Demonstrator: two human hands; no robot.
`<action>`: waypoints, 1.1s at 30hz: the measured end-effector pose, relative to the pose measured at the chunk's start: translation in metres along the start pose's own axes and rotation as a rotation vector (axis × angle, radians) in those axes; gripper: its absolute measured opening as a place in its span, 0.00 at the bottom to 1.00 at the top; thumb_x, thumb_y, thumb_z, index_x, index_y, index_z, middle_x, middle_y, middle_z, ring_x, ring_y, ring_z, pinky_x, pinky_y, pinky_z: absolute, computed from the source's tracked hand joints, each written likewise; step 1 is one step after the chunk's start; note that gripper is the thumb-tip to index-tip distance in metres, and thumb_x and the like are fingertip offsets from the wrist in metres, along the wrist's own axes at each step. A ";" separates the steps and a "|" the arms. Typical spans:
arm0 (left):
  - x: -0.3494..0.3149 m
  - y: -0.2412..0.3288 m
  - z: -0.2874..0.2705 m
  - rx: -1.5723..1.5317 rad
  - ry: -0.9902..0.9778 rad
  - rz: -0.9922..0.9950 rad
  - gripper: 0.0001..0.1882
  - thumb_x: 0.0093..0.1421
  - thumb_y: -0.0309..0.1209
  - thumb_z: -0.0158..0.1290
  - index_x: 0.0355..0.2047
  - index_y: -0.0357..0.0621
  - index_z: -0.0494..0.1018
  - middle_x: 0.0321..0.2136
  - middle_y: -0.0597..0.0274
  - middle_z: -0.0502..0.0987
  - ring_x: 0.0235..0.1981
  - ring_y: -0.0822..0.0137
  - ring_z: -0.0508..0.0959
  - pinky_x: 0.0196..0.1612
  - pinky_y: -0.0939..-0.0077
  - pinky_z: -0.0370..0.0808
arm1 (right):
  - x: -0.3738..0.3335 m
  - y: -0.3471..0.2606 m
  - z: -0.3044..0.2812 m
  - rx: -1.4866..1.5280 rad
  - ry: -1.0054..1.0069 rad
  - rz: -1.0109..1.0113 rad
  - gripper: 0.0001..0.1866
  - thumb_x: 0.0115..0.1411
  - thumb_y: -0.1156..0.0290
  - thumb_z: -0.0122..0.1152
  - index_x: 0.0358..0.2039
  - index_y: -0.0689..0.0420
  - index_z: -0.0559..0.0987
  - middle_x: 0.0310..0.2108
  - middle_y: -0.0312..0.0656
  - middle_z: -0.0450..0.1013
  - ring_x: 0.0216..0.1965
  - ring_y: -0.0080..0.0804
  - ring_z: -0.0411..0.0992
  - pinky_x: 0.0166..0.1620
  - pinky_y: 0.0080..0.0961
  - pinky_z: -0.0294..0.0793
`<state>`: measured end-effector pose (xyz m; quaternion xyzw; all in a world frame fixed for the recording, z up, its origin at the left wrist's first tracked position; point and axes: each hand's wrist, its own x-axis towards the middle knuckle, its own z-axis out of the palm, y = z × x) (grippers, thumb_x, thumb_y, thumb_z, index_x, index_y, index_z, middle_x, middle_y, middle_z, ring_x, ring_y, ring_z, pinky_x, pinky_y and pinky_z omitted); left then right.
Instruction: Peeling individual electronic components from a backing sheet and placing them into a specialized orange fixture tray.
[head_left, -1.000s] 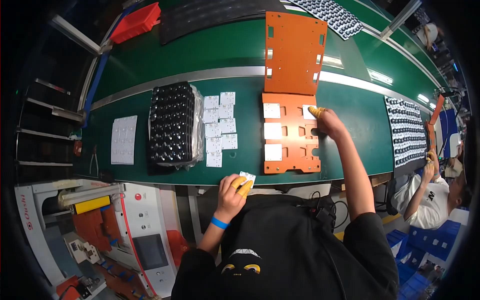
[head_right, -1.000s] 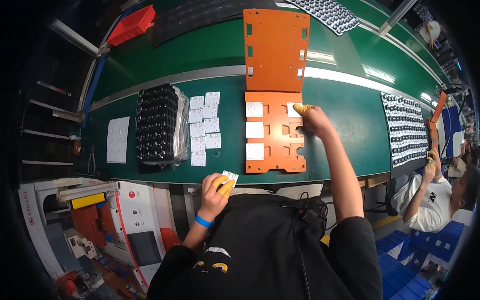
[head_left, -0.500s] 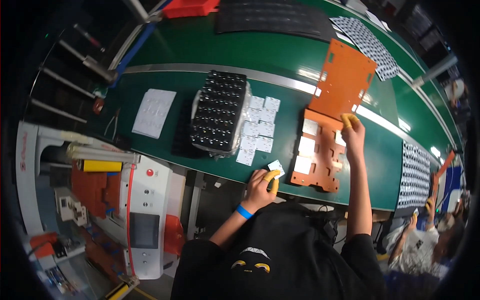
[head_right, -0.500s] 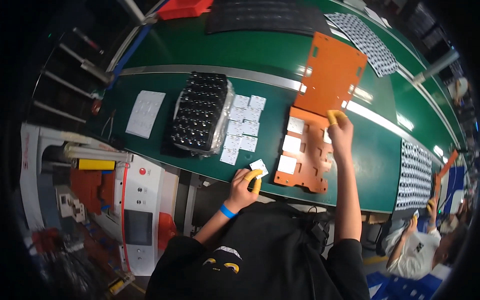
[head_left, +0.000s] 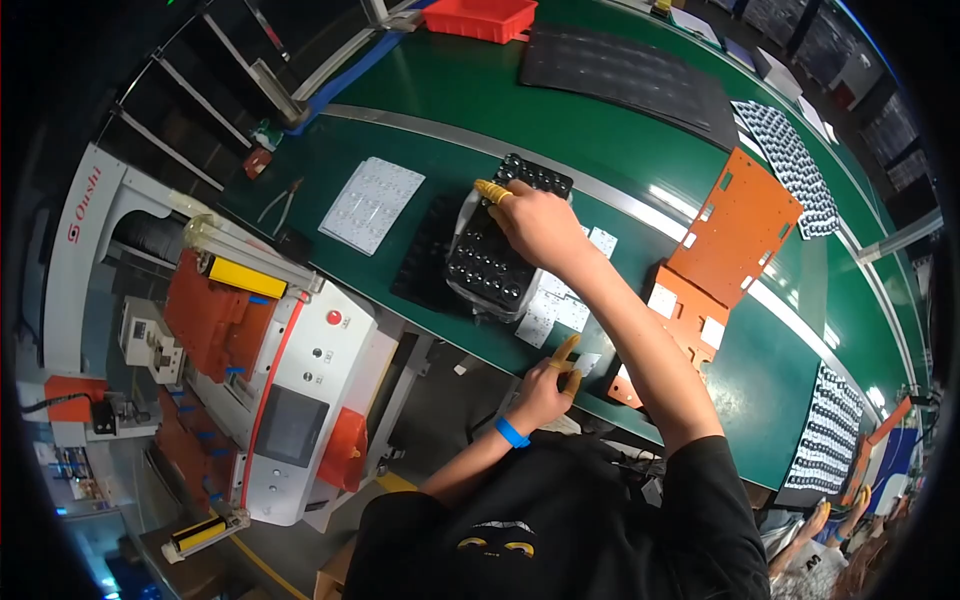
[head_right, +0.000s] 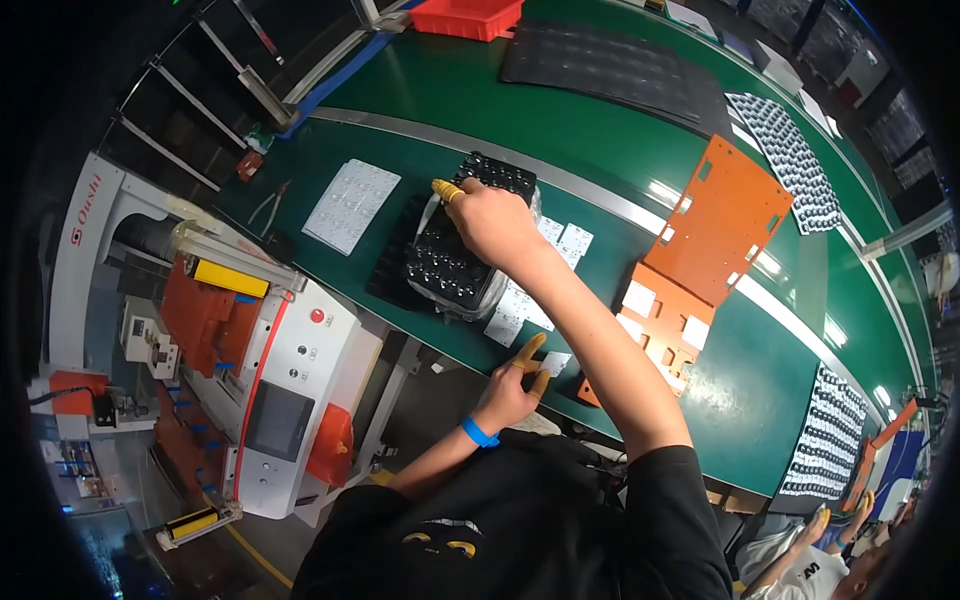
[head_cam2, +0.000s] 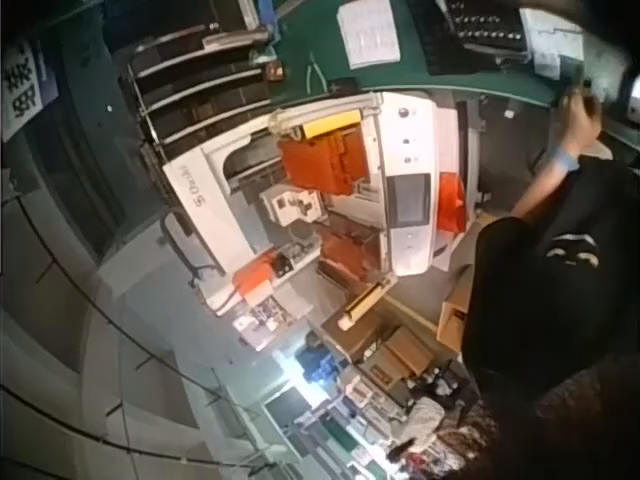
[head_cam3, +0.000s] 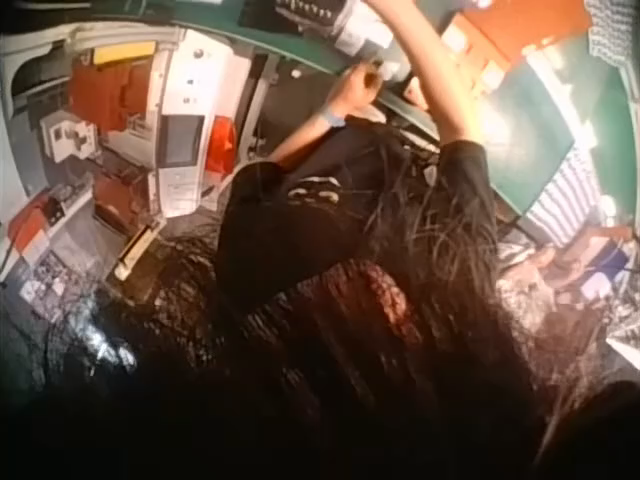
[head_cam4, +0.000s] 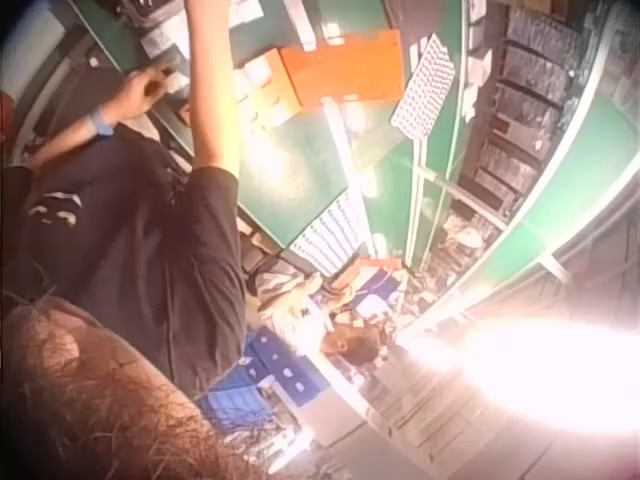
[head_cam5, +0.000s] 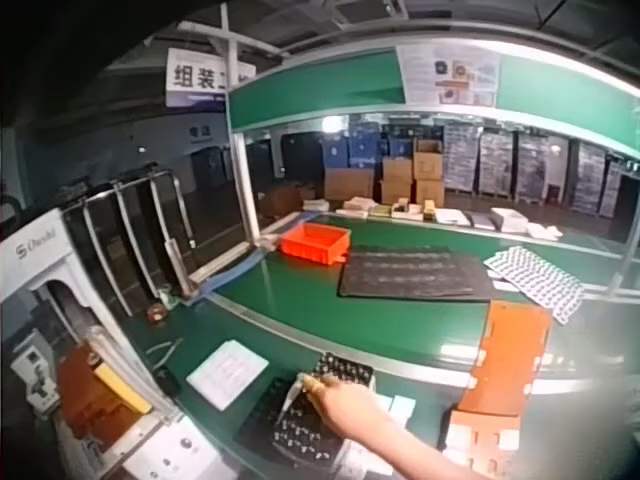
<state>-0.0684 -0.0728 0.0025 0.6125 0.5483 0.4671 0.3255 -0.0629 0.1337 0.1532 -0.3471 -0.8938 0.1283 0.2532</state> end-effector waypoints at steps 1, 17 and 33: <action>0.003 -0.002 0.002 0.024 0.070 0.149 0.26 0.56 0.22 0.58 0.55 0.37 0.69 0.38 0.48 0.80 0.34 0.52 0.82 0.35 0.69 0.78 | 0.003 -0.002 0.001 -0.101 -0.075 -0.017 0.08 0.61 0.70 0.57 0.36 0.62 0.79 0.32 0.48 0.72 0.29 0.50 0.74 0.31 0.42 0.74; 0.027 0.082 -0.003 -0.691 -0.025 -0.304 0.14 0.66 0.22 0.48 0.51 0.28 0.69 0.41 0.56 0.79 0.43 0.72 0.78 0.48 0.77 0.74 | -0.253 -0.012 -0.072 0.972 0.287 0.647 0.16 0.55 0.84 0.63 0.44 0.61 0.74 0.43 0.37 0.71 0.43 0.24 0.71 0.47 0.23 0.72; 0.026 0.139 0.024 -0.410 -0.252 0.044 0.17 0.64 0.22 0.49 0.53 0.28 0.69 0.44 0.45 0.79 0.43 0.60 0.81 0.46 0.72 0.76 | -0.302 -0.024 -0.080 0.570 0.663 0.521 0.15 0.47 0.80 0.73 0.36 0.65 0.79 0.34 0.46 0.78 0.35 0.33 0.77 0.40 0.26 0.77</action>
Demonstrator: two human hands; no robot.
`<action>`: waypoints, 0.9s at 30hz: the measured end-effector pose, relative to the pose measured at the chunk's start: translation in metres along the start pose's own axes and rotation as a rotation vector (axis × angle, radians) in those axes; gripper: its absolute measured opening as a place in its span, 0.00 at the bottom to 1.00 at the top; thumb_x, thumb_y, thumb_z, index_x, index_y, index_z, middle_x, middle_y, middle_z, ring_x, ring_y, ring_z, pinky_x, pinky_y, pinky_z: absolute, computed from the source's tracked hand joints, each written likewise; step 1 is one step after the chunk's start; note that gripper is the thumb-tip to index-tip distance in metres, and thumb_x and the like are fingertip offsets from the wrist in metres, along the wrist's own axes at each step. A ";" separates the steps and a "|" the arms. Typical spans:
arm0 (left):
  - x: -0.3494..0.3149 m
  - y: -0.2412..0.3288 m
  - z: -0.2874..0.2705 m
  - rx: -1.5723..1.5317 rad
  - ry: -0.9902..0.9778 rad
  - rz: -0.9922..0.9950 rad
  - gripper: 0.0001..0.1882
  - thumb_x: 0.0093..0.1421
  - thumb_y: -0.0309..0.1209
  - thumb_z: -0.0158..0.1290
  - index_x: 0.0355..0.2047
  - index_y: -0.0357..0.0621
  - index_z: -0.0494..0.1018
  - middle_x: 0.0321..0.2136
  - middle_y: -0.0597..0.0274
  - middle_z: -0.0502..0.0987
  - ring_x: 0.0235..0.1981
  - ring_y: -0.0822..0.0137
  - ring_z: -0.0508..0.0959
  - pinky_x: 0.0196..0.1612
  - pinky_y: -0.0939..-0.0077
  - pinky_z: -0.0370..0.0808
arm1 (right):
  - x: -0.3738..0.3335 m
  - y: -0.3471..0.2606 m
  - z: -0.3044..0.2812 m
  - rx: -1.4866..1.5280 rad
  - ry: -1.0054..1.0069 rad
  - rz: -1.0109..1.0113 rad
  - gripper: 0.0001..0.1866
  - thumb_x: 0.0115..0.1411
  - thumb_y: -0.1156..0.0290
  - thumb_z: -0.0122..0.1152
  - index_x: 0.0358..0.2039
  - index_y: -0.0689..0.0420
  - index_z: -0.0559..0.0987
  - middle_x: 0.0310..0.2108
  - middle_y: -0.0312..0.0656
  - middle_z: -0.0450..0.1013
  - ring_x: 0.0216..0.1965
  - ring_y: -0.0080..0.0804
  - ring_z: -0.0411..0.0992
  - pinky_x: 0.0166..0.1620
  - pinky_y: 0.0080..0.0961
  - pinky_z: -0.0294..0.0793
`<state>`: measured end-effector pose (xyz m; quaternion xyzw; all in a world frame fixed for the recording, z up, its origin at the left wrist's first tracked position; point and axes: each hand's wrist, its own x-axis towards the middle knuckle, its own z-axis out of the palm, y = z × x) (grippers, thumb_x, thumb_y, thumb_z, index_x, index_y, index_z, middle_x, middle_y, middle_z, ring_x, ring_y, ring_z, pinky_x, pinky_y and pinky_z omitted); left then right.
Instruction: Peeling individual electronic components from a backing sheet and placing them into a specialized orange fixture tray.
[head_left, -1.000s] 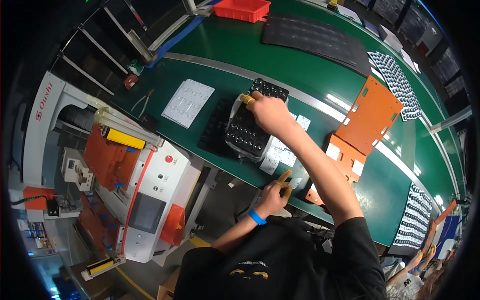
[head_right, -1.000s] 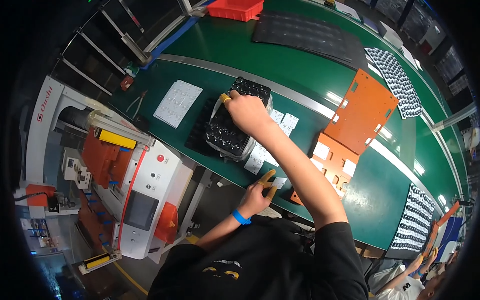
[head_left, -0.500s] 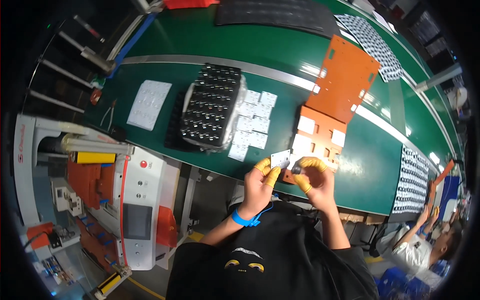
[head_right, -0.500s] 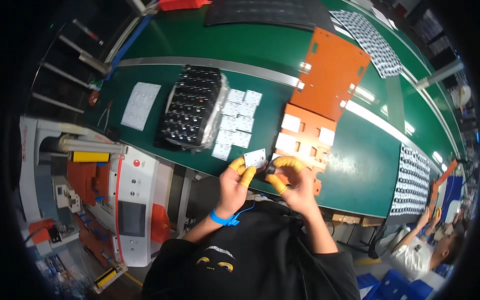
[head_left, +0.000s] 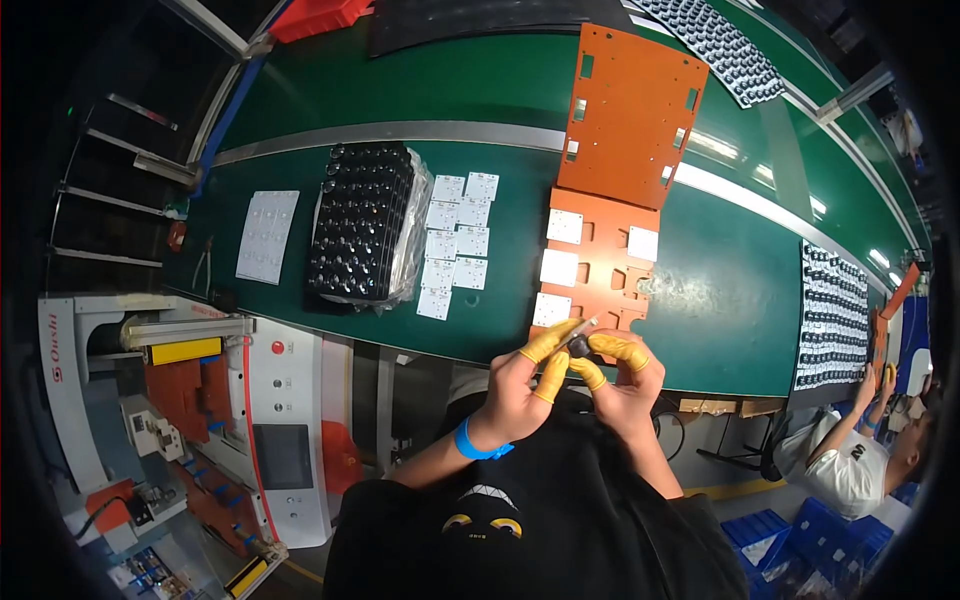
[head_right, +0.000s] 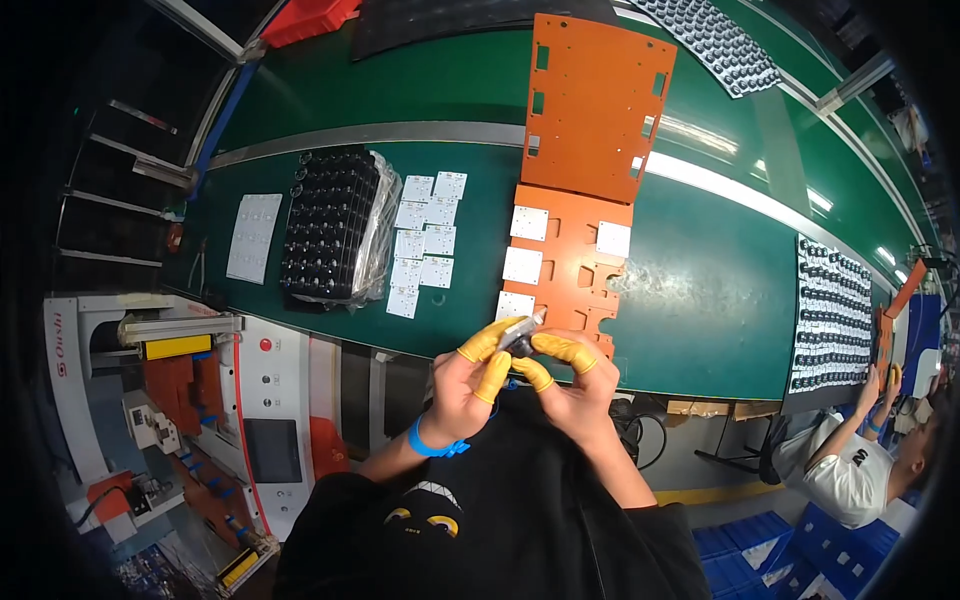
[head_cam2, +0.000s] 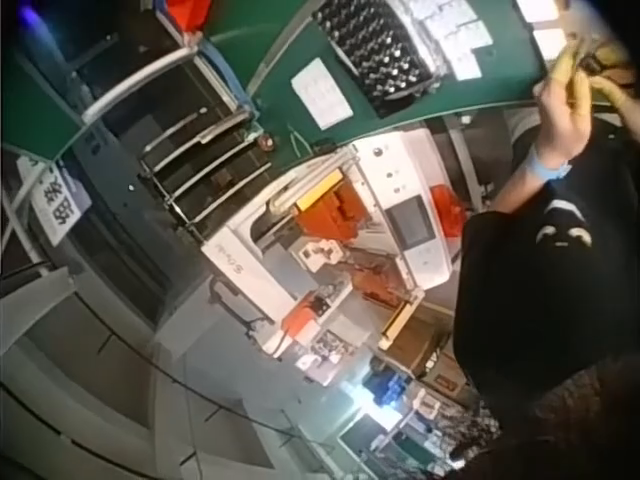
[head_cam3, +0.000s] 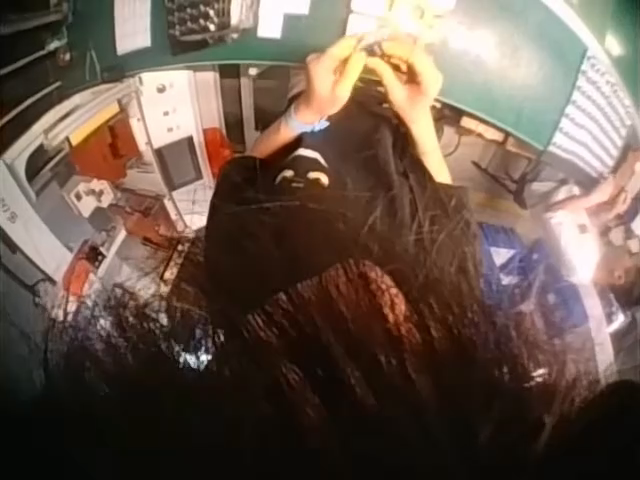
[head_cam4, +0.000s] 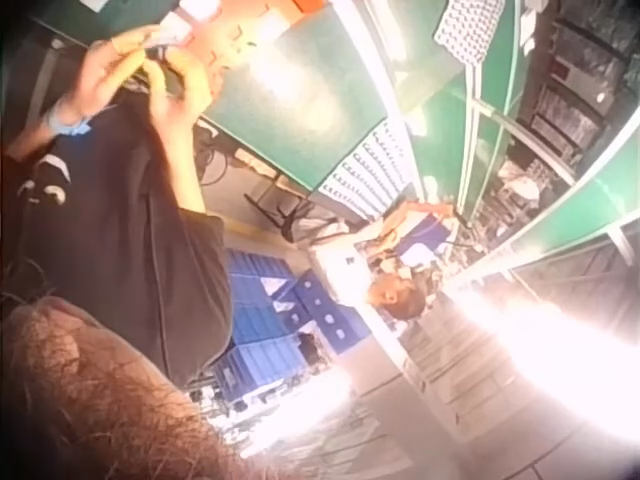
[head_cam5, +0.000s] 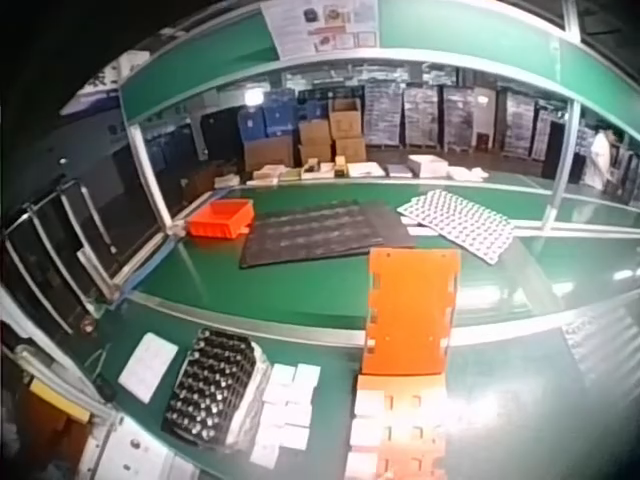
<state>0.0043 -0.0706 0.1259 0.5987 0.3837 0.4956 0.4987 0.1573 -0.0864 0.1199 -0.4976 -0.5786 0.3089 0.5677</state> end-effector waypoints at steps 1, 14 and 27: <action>0.001 0.001 0.000 0.002 -0.003 -0.003 0.17 0.64 0.22 0.49 0.53 0.28 0.69 0.44 0.45 0.79 0.43 0.60 0.81 0.46 0.72 0.76 | 0.000 0.002 -0.001 -0.024 0.009 -0.021 0.15 0.48 0.79 0.73 0.36 0.64 0.79 0.33 0.45 0.78 0.34 0.33 0.77 0.38 0.25 0.76; 0.006 -0.011 -0.009 0.202 -0.127 0.110 0.18 0.50 0.21 0.66 0.43 0.34 0.76 0.38 0.53 0.81 0.36 0.62 0.82 0.41 0.73 0.79 | -0.008 -0.006 -0.023 0.304 -0.133 0.458 0.08 0.59 0.78 0.64 0.39 0.67 0.81 0.38 0.40 0.77 0.37 0.28 0.77 0.41 0.20 0.77; 0.009 -0.012 -0.006 -0.234 -0.245 -0.183 0.17 0.51 0.21 0.65 0.41 0.35 0.74 0.40 0.54 0.74 0.43 0.64 0.76 0.49 0.71 0.72 | -0.037 0.013 -0.027 0.702 -0.085 0.834 0.23 0.68 0.53 0.49 0.36 0.65 0.73 0.27 0.49 0.75 0.25 0.35 0.76 0.27 0.26 0.75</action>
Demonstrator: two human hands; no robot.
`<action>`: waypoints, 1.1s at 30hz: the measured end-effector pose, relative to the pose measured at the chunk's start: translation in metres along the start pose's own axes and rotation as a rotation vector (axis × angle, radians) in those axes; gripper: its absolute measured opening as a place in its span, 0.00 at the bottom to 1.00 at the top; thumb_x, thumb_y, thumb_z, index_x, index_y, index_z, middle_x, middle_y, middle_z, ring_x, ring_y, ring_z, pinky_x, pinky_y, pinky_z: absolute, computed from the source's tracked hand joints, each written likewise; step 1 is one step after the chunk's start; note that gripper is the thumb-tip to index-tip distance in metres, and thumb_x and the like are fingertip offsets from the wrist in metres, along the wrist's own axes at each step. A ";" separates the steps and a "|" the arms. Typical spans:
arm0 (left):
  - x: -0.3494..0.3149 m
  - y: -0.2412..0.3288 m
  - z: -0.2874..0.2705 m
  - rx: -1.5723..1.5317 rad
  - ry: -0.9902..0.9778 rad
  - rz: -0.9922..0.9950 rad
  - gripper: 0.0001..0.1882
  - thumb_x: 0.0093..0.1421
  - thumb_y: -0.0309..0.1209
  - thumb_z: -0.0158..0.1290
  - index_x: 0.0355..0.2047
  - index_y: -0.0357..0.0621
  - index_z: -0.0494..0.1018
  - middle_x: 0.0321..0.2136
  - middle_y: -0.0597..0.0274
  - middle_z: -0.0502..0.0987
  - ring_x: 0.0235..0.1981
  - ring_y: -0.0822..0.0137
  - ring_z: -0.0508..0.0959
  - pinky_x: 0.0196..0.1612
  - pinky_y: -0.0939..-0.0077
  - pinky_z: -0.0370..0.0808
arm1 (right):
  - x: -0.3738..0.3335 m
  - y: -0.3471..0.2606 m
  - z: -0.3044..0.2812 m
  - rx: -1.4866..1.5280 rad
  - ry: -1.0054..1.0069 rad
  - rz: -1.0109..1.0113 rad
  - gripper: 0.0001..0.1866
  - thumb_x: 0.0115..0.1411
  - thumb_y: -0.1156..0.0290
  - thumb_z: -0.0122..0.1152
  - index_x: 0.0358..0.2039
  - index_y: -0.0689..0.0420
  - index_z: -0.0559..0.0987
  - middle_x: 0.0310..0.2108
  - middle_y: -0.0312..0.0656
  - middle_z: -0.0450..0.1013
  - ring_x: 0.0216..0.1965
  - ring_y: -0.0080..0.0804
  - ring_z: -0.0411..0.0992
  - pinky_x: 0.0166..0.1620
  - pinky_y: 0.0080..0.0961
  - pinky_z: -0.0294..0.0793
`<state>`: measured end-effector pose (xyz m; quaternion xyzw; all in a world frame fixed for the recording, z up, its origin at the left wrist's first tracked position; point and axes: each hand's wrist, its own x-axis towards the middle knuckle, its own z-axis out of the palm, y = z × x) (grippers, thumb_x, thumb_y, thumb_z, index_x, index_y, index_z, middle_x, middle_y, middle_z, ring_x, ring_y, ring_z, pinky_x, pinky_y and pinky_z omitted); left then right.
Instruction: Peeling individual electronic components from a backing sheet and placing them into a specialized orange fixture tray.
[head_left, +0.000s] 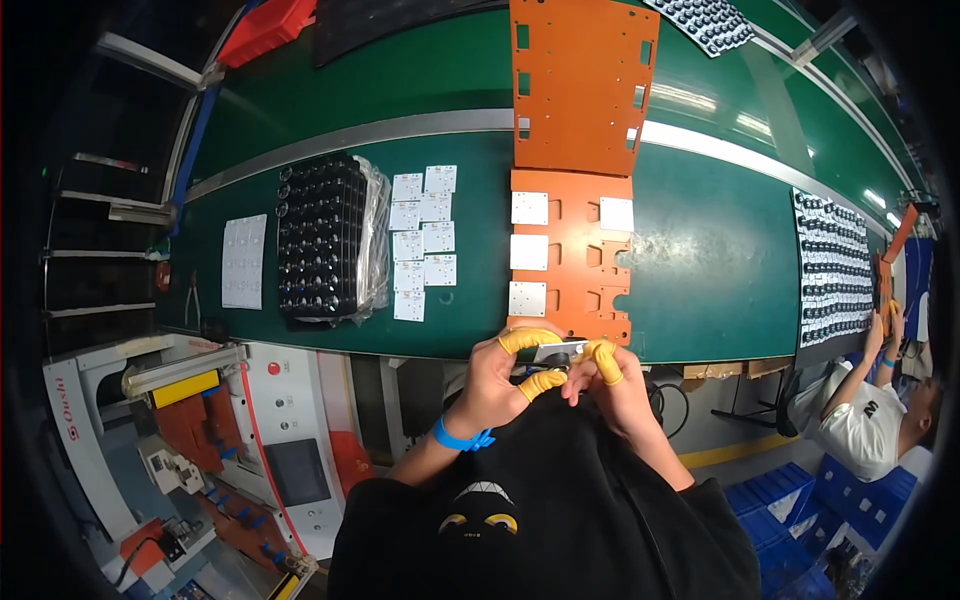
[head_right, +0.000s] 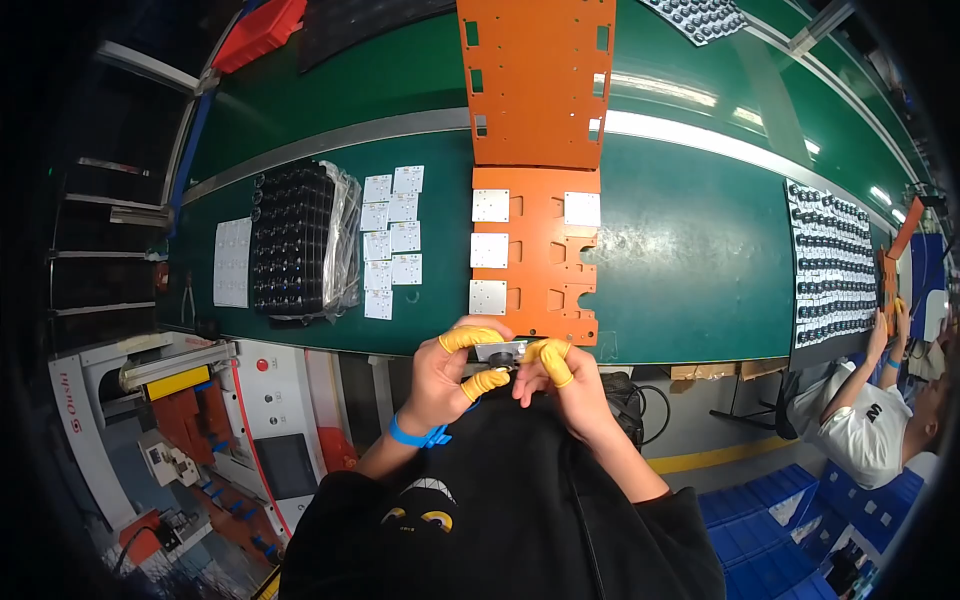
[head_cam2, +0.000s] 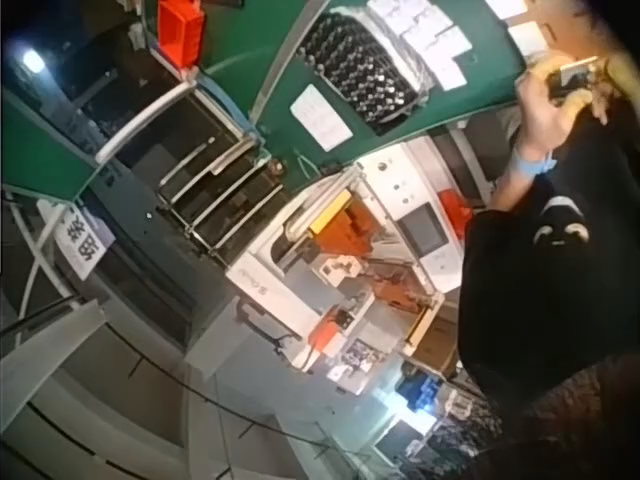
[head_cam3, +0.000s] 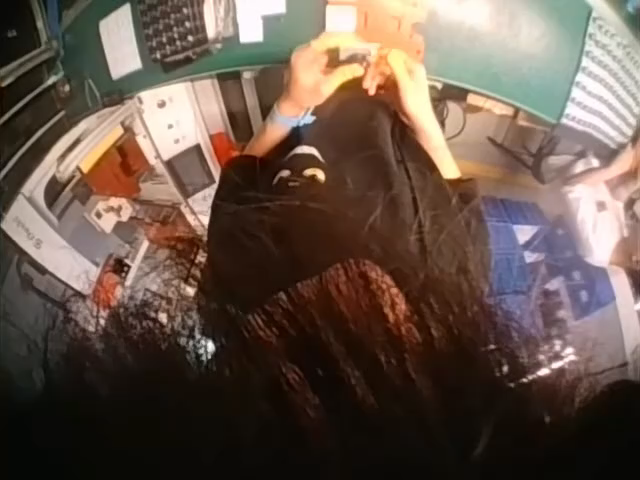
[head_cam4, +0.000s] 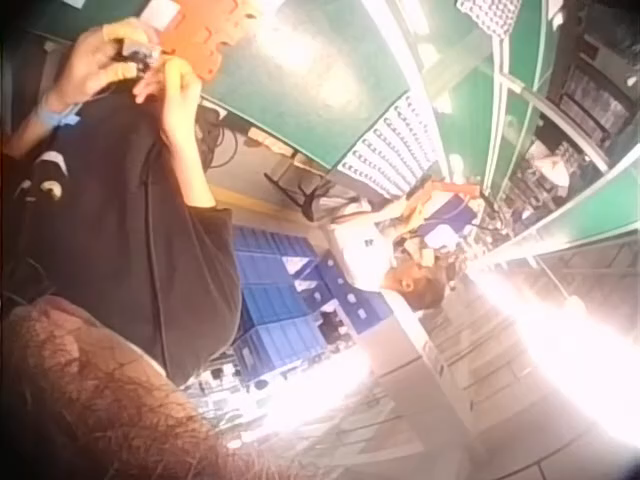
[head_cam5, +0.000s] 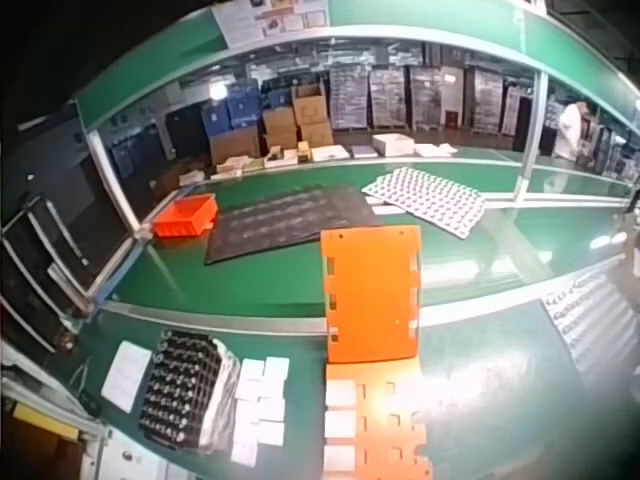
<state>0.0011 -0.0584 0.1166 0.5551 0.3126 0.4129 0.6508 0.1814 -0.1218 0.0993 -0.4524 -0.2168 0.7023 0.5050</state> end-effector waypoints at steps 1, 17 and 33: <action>-0.001 -0.001 -0.001 0.001 0.001 -0.001 0.17 0.51 0.21 0.65 0.41 0.35 0.74 0.40 0.54 0.74 0.43 0.64 0.76 0.49 0.71 0.72 | 0.000 -0.002 0.000 0.029 -0.069 0.039 0.24 0.69 0.52 0.47 0.36 0.65 0.73 0.29 0.48 0.75 0.26 0.35 0.76 0.29 0.26 0.75; 0.006 -0.015 -0.025 0.725 0.131 0.183 0.18 0.51 0.21 0.63 0.44 0.39 0.77 0.44 0.54 0.76 0.47 0.54 0.74 0.50 0.64 0.73 | 0.041 -0.032 -0.037 -0.342 0.243 -0.034 0.10 0.60 0.67 0.63 0.33 0.62 0.79 0.23 0.27 0.71 0.20 0.11 0.61 0.24 0.13 0.58; -0.026 -0.066 -0.070 1.466 0.232 -0.031 0.29 0.61 0.36 0.54 0.59 0.33 0.64 0.61 0.48 0.63 0.64 0.41 0.55 0.61 0.44 0.57 | 0.099 -0.031 -0.075 -0.592 0.504 -0.068 0.12 0.62 0.67 0.63 0.30 0.64 0.79 0.21 0.26 0.69 0.21 0.13 0.60 0.24 0.16 0.58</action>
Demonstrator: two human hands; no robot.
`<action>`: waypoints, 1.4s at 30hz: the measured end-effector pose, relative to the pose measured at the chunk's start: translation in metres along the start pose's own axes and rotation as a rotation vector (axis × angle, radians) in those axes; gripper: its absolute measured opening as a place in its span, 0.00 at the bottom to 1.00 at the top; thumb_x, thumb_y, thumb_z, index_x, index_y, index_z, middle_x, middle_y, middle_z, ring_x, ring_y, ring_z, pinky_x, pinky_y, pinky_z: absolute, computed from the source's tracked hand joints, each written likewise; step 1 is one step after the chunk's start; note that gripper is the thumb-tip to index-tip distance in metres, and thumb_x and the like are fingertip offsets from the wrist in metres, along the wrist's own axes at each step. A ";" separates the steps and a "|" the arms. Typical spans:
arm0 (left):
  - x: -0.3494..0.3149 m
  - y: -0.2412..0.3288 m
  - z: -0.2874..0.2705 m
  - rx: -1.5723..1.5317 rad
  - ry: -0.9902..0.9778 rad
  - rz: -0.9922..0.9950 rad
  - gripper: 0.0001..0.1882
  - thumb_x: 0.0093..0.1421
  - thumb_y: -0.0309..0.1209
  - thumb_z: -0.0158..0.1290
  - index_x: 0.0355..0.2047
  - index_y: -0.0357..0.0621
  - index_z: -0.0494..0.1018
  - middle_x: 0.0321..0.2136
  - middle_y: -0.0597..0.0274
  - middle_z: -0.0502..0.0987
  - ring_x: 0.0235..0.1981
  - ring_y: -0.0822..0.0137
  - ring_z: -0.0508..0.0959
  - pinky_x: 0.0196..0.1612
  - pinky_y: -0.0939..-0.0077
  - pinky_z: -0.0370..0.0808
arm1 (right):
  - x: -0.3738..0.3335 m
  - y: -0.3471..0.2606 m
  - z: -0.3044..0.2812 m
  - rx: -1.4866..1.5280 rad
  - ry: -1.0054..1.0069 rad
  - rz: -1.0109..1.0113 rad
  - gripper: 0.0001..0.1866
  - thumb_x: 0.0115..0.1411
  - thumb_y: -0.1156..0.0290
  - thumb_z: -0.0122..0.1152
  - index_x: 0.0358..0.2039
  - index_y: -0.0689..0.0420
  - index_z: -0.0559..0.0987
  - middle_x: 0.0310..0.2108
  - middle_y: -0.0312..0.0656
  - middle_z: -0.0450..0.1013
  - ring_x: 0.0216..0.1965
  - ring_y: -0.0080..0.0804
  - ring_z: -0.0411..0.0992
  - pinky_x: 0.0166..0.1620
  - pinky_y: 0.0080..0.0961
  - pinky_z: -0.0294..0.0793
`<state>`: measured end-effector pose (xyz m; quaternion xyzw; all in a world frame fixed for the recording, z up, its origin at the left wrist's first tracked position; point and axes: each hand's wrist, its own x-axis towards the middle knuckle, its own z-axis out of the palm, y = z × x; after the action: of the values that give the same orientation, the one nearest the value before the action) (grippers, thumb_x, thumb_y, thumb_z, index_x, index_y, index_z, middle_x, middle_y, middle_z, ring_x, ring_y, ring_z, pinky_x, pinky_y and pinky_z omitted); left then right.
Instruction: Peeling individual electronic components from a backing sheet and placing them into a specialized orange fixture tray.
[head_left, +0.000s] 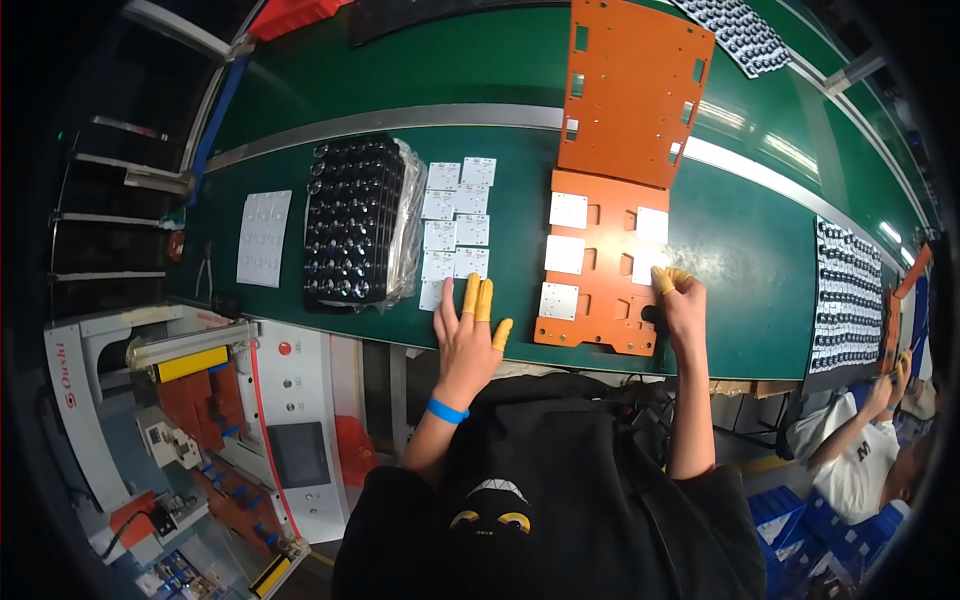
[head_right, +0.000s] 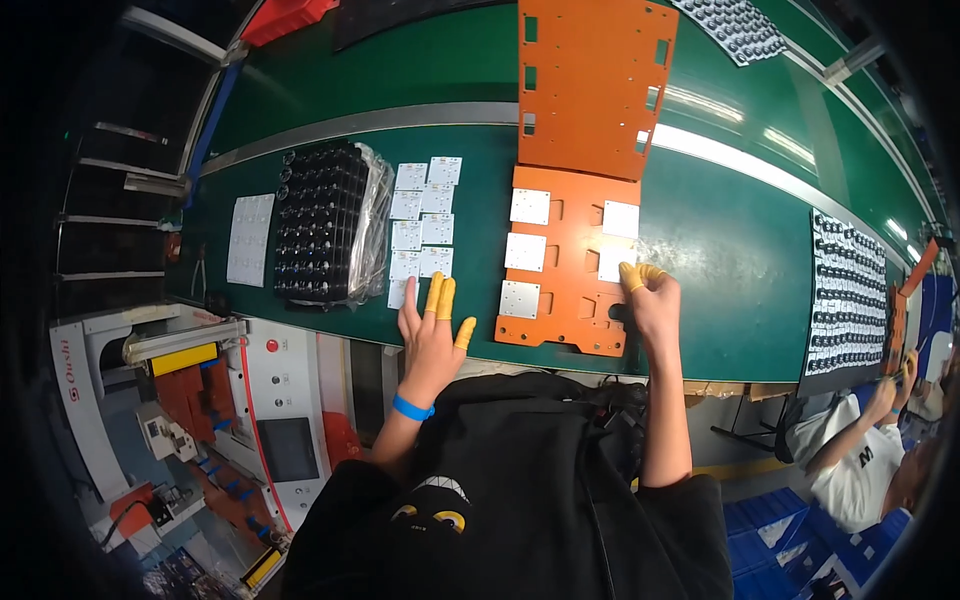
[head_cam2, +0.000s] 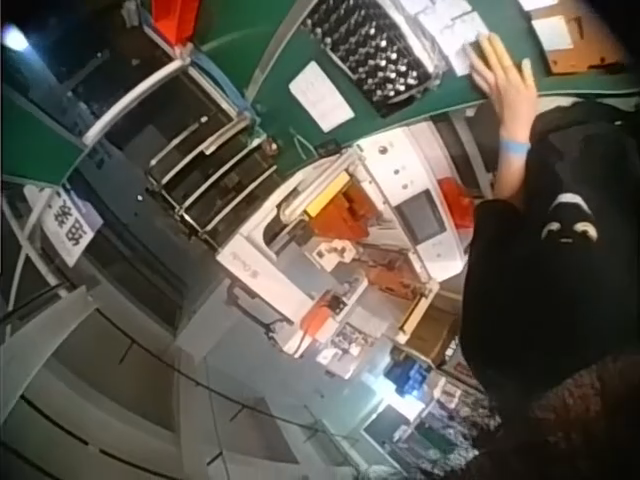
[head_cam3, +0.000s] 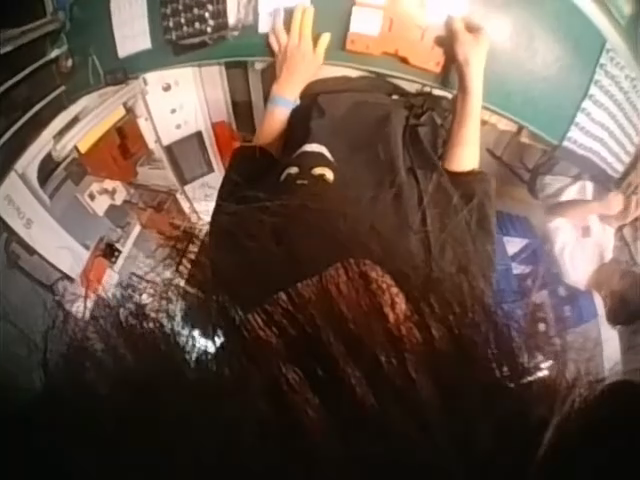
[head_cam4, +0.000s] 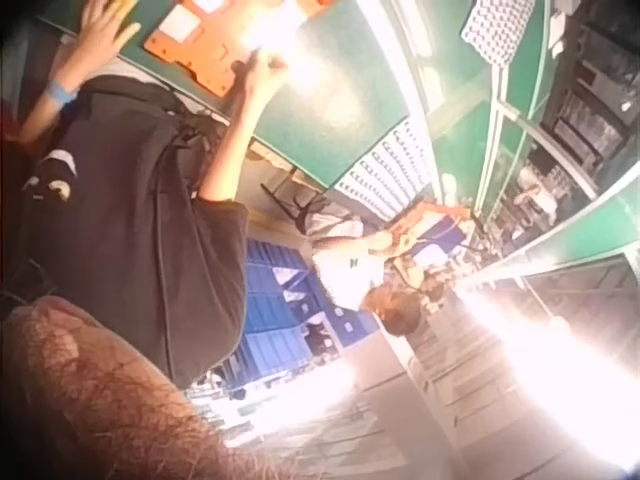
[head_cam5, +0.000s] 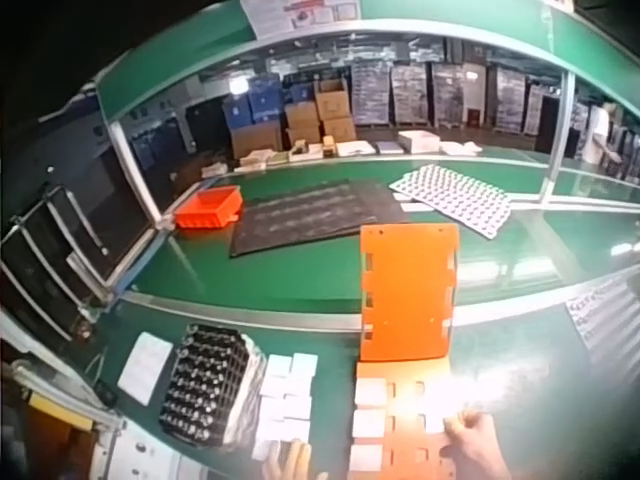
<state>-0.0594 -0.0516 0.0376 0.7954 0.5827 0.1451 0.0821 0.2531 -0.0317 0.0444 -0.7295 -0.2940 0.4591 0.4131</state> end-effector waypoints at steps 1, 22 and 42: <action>-0.003 -0.001 0.003 0.012 -0.028 0.019 0.31 0.62 0.38 0.54 0.60 0.33 0.63 0.62 0.48 0.62 0.66 0.40 0.53 0.61 0.43 0.56 | 0.000 -0.002 0.000 -0.009 0.007 0.022 0.12 0.62 0.67 0.63 0.30 0.64 0.79 0.21 0.26 0.68 0.22 0.13 0.60 0.25 0.16 0.58; -0.059 -0.023 -0.016 -0.370 0.274 0.294 0.19 0.44 0.18 0.54 0.40 0.34 0.79 0.37 0.54 0.76 0.42 0.55 0.76 0.46 0.66 0.76 | -0.045 -0.127 0.169 -0.215 -0.550 -0.658 0.11 0.61 0.74 0.62 0.43 0.65 0.76 0.35 0.38 0.75 0.39 0.23 0.74 0.42 0.21 0.73; -0.065 -0.035 -0.066 -0.804 0.563 -0.173 0.15 0.55 0.21 0.56 0.44 0.35 0.73 0.37 0.47 0.79 0.40 0.52 0.80 0.44 0.69 0.76 | -0.045 -0.211 0.314 -0.934 -0.501 -1.397 0.11 0.59 0.72 0.56 0.40 0.64 0.76 0.30 0.53 0.76 0.30 0.48 0.77 0.34 0.39 0.78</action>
<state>-0.1308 -0.1053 0.0811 0.5795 0.5442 0.5600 0.2332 -0.0623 0.1387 0.1738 -0.3550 -0.9134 0.0805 0.1823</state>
